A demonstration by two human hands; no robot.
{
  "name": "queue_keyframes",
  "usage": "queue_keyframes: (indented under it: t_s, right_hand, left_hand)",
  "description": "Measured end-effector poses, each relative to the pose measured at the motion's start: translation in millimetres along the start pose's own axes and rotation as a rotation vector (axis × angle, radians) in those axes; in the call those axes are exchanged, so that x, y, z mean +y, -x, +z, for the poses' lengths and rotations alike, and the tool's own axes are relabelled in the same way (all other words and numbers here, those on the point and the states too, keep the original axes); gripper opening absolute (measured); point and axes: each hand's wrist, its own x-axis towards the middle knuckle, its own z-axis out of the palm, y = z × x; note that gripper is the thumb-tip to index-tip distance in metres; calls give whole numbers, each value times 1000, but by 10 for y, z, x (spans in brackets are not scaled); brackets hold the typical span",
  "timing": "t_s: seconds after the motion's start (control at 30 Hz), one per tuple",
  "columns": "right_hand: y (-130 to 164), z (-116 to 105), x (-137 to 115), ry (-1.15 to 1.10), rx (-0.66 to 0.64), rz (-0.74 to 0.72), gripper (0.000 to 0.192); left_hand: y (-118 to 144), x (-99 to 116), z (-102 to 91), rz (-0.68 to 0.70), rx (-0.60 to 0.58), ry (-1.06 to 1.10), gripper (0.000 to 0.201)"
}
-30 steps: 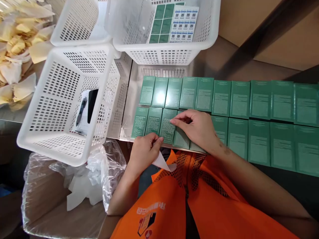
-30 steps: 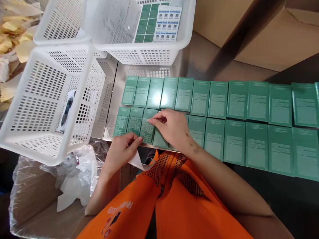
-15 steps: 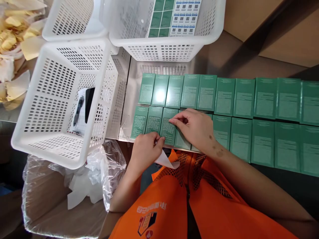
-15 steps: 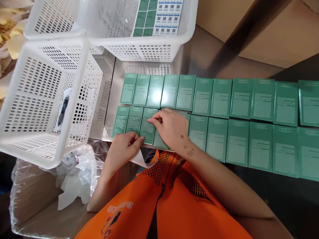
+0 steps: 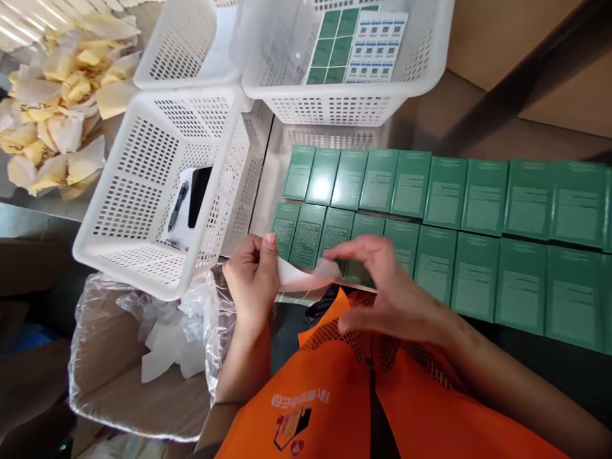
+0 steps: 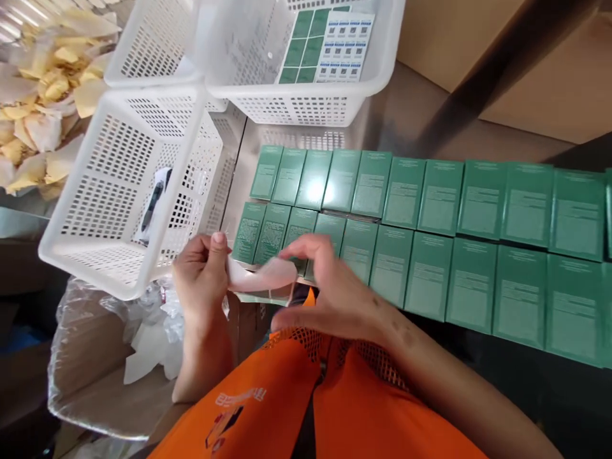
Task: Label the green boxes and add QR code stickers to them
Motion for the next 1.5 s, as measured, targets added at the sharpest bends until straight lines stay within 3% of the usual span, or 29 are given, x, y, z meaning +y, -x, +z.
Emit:
queue_keyframes:
  t_s: [0.07,0.1,0.2,0.23,0.3,0.37,0.4,0.47,0.57,0.67,0.83,0.93,1.03,1.13,1.23,1.3,1.37,1.43,1.5]
  right_hand:
    - [75,115,8,39,-152,4,97]
    - [85,171,22,38,-154,16,95]
    - [42,269,53,-131,17,21,81]
    - [19,266,50,-215,91,18,81]
    - [-16,214,24,-342,229,4,85]
    - [-28,123,-17,-366,325,-13,77]
    - [-25,76,-39,-338,348,-17,65]
    - [-8,-6,-79,-225,357,-18,38]
    - [32,-76,-115,-77,320,5,21]
    - [74,-101,-127,-31,333,15,23]
    - [129,-147,-180,69,385,50,6]
    - [158,-180,-229,71,361,123,10]
    - [185,-186,-234,58,372,151,18]
    - [215,-162,-195,199,431,-20,6]
    - [288,-131,-181,505,504,-414,16]
    - [371,-131,-224,601,419,-682,19]
    - [462,-166,-310,521,241,-835,17]
    - [527,-243,-404,342,125,-820,16]
    - [538,-351,-457,189,187,-674,15]
  left_hand:
    - [-60,20,14,13,78,106,44]
    - [-95,27,22,12,120,152,46]
    - [-178,12,3,-47,194,319,49]
    - [-187,-6,-20,-86,141,406,49]
    - [-170,-55,-81,-165,-110,585,56]
    - [-111,-100,-131,-200,-370,678,82]
    - [-71,-116,-146,-191,-426,687,94]
    - [12,-128,-157,-139,-368,683,102]
    - [97,-118,-169,-61,-234,642,88]
    - [116,-106,-215,-44,-262,520,61]
    - [69,-110,-266,64,-246,341,11]
    - [33,-124,-237,213,-184,316,12]
    - [37,-132,-180,176,-209,424,22]
    - [62,-136,-92,-13,-218,509,31]
    - [33,-164,7,-165,-159,543,39]
    - [-38,-204,35,-250,-123,568,46]
    - [-140,-250,7,-324,-104,577,47]
    - [-242,-280,-66,-364,-102,566,44]
    - [-299,-267,-142,-374,-118,556,42]
